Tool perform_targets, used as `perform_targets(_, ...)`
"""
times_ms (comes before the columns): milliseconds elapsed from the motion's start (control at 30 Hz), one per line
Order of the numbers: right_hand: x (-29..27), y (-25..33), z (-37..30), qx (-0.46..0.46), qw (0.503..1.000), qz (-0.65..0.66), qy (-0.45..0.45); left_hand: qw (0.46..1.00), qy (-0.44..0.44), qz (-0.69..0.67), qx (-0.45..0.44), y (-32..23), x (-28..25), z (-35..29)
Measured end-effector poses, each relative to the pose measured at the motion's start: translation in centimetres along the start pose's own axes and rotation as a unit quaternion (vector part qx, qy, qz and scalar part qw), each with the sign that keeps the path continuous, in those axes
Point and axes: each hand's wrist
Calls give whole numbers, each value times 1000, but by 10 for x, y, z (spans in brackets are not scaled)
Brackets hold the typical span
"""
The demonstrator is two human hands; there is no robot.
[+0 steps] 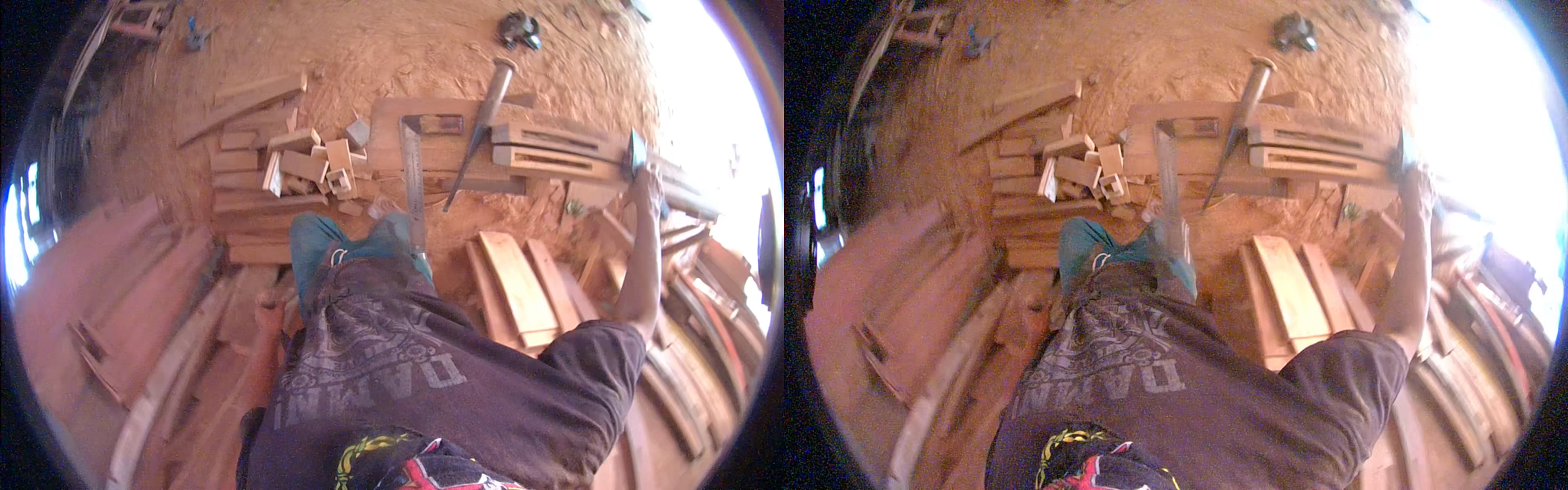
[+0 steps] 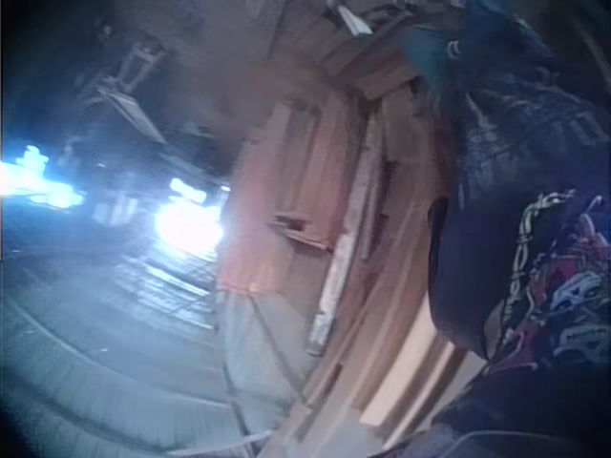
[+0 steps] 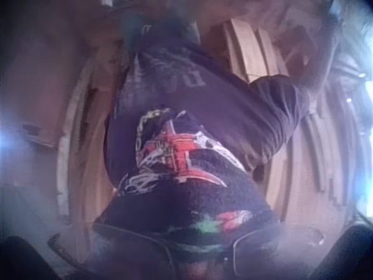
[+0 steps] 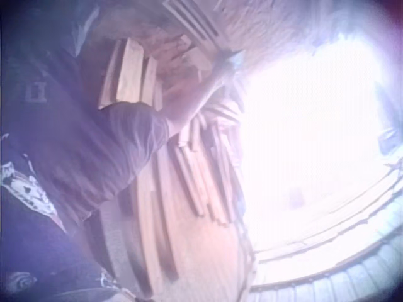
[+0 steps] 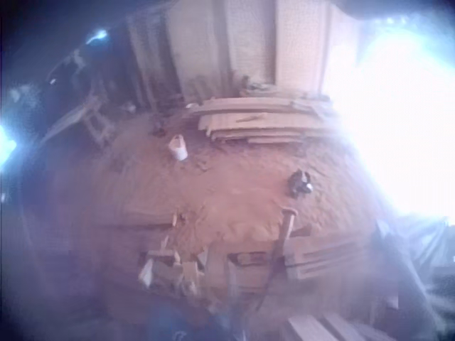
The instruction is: The person uses a chisel and mallet to carve a groove into a long piece of wood. They repeatedly position the chisel and strike it with the mallet to remove wood shavings along the length of the piece.
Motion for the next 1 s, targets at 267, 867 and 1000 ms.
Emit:
perform_targets(267, -34, 79, -140, 89, 958, 228, -150, 998, -41, 38, 33, -82, -140, 102)
perform_targets(867, -169, 641, -144, -257, 561, 741, 264, 701, 226, 72, 672, -607, -176, 326)
perform_targets(1000, -177, 649, -115, -172, 236, 921, 259, 498, 335, 172, 781, -682, -148, 301)
Point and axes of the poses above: each hand's wrist, its own z-axis towards the middle knuckle, its own x-axis out of the palm, y = z × x, and after that the axes turned 15 degrees about y, right-handed
